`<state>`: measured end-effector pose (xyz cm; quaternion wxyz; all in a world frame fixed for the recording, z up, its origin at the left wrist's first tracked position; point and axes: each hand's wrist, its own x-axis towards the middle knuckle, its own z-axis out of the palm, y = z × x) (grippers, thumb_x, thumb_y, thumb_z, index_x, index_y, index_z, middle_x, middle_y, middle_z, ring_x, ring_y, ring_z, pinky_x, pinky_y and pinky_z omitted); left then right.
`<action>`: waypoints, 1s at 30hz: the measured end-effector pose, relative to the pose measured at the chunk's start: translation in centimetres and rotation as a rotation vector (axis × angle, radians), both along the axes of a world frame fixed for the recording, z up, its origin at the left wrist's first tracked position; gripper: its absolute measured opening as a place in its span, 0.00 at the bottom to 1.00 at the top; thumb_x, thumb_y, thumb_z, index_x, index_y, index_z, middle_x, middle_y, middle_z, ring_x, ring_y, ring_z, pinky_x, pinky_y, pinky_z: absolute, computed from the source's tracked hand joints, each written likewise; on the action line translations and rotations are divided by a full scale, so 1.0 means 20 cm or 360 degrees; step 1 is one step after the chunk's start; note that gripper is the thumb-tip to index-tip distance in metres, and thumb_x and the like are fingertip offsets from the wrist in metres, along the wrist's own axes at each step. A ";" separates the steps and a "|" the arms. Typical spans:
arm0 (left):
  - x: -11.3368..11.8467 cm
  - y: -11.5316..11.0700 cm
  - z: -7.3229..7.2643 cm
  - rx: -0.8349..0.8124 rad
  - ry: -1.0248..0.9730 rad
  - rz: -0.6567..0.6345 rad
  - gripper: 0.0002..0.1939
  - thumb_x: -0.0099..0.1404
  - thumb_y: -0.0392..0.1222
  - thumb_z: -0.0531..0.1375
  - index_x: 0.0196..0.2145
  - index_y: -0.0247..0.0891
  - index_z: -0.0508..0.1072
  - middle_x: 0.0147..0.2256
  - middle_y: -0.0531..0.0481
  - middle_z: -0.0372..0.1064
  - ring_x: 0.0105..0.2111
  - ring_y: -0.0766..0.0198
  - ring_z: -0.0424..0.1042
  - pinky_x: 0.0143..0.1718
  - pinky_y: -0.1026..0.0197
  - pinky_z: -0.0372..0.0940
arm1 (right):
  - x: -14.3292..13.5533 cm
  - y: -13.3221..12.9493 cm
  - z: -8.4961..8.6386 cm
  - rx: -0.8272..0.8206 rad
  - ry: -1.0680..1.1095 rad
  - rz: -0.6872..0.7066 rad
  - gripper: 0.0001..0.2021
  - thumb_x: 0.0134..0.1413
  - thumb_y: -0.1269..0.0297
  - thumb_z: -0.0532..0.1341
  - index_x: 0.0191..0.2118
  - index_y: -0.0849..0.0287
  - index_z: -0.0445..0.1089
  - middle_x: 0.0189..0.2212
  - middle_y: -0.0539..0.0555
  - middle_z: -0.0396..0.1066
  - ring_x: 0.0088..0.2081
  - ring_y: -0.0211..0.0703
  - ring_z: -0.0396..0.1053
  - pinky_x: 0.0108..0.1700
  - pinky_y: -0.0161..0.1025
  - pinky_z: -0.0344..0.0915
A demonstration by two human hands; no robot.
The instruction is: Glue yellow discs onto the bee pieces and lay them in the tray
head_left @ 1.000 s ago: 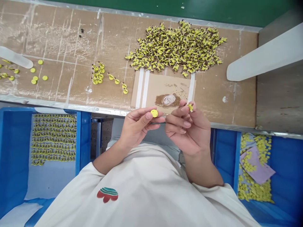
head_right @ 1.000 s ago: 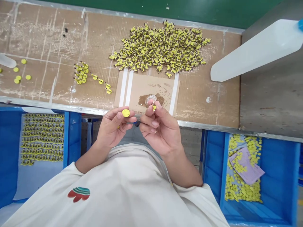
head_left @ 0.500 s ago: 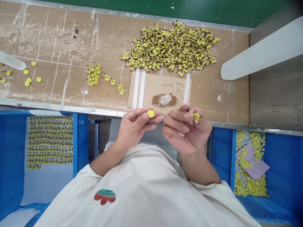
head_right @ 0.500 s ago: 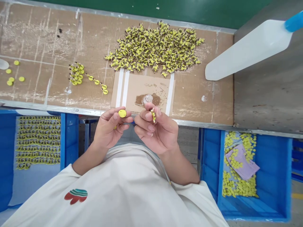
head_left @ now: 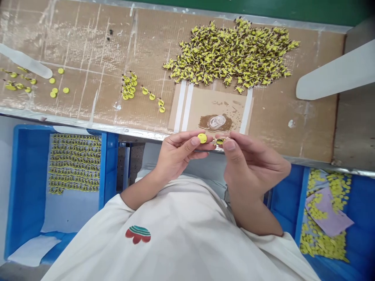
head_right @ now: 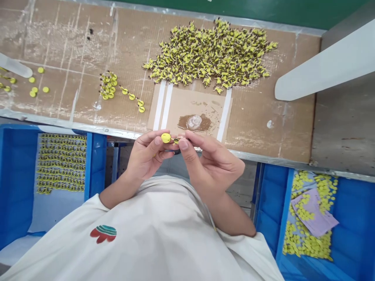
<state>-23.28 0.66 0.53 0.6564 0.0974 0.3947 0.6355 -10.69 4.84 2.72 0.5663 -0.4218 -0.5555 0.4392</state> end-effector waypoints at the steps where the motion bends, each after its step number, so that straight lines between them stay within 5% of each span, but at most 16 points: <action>1: 0.00 0.00 0.00 -0.0013 0.0007 -0.0006 0.15 0.58 0.50 0.71 0.41 0.44 0.82 0.40 0.49 0.82 0.39 0.59 0.82 0.35 0.68 0.75 | 0.00 0.00 0.00 0.0011 -0.0029 0.0012 0.10 0.53 0.65 0.72 0.42 0.46 0.80 0.37 0.49 0.81 0.38 0.46 0.80 0.45 0.48 0.79; 30: 0.01 0.00 0.00 0.0052 0.0015 0.0038 0.13 0.57 0.49 0.72 0.40 0.45 0.83 0.44 0.50 0.82 0.39 0.61 0.82 0.40 0.65 0.76 | -0.01 0.00 -0.04 0.0131 -0.0215 0.0013 0.12 0.52 0.67 0.72 0.43 0.46 0.80 0.39 0.49 0.81 0.38 0.46 0.81 0.43 0.45 0.80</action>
